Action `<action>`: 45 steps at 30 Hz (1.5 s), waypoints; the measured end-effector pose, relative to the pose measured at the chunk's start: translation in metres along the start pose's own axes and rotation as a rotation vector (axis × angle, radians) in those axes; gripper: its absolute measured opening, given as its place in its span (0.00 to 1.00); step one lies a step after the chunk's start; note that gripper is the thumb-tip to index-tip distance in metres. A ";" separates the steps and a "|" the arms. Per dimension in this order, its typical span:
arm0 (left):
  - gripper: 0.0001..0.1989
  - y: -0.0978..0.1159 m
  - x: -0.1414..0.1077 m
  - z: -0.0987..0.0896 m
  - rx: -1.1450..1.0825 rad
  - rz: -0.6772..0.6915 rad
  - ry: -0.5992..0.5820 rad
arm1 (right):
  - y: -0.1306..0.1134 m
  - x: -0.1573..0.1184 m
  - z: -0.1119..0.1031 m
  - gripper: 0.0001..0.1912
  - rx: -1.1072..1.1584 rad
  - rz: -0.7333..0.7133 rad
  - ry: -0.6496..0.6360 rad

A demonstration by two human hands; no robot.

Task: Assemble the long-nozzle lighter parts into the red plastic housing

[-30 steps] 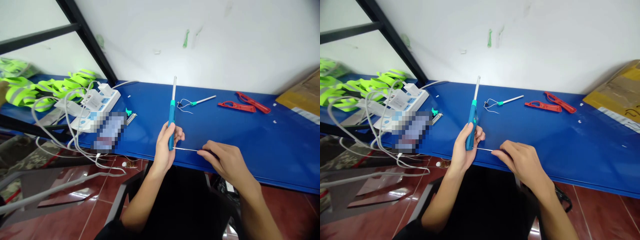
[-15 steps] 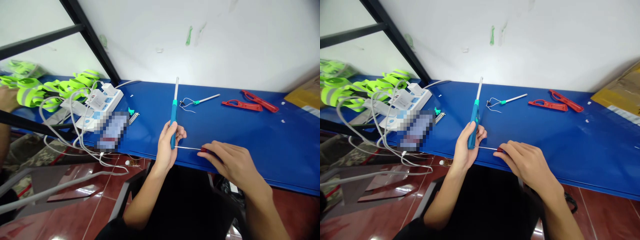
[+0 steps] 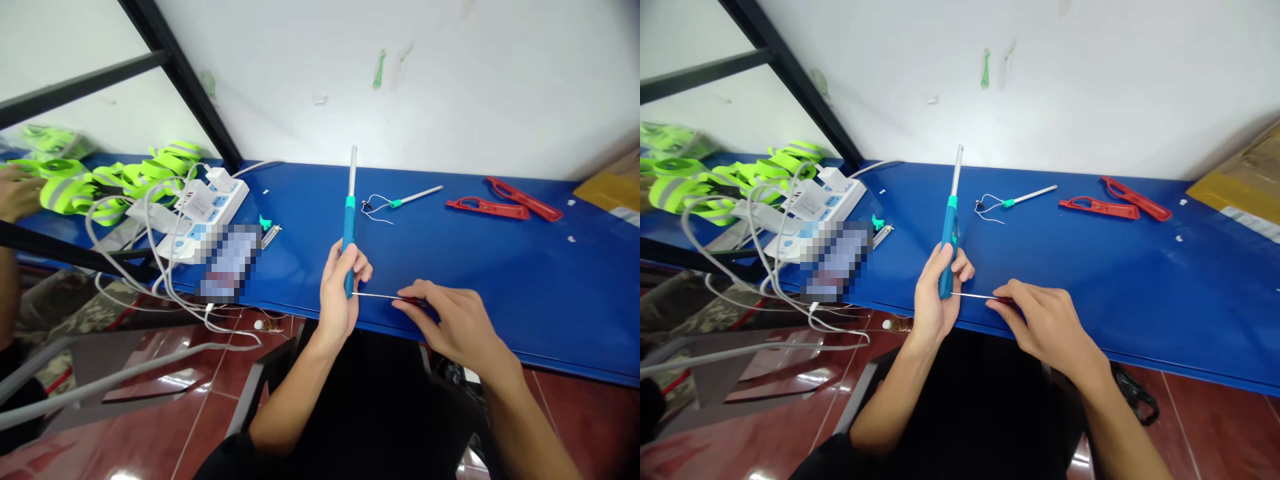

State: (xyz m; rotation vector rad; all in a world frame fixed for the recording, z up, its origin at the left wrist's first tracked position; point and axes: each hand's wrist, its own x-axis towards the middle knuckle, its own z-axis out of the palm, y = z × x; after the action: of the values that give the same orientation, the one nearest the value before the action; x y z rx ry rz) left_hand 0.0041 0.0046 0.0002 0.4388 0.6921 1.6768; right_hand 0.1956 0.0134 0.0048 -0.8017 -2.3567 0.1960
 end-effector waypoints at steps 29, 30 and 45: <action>0.24 -0.010 -0.015 -0.002 0.503 0.009 -0.182 | 0.057 -0.020 -0.005 0.33 -0.270 0.509 0.163; 0.26 -0.010 -0.018 -0.003 0.589 0.004 -0.245 | 0.041 -0.013 -0.001 0.32 -0.129 0.474 0.173; 0.27 -0.007 -0.018 -0.006 0.776 0.047 -0.636 | 0.021 -0.002 -0.017 0.16 0.616 0.689 0.432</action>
State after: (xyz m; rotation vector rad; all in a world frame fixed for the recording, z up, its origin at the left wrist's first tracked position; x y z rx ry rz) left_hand 0.0097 -0.0137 -0.0079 1.4674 0.8225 1.1428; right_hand 0.2179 0.0277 0.0102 -1.1548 -1.4188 0.8854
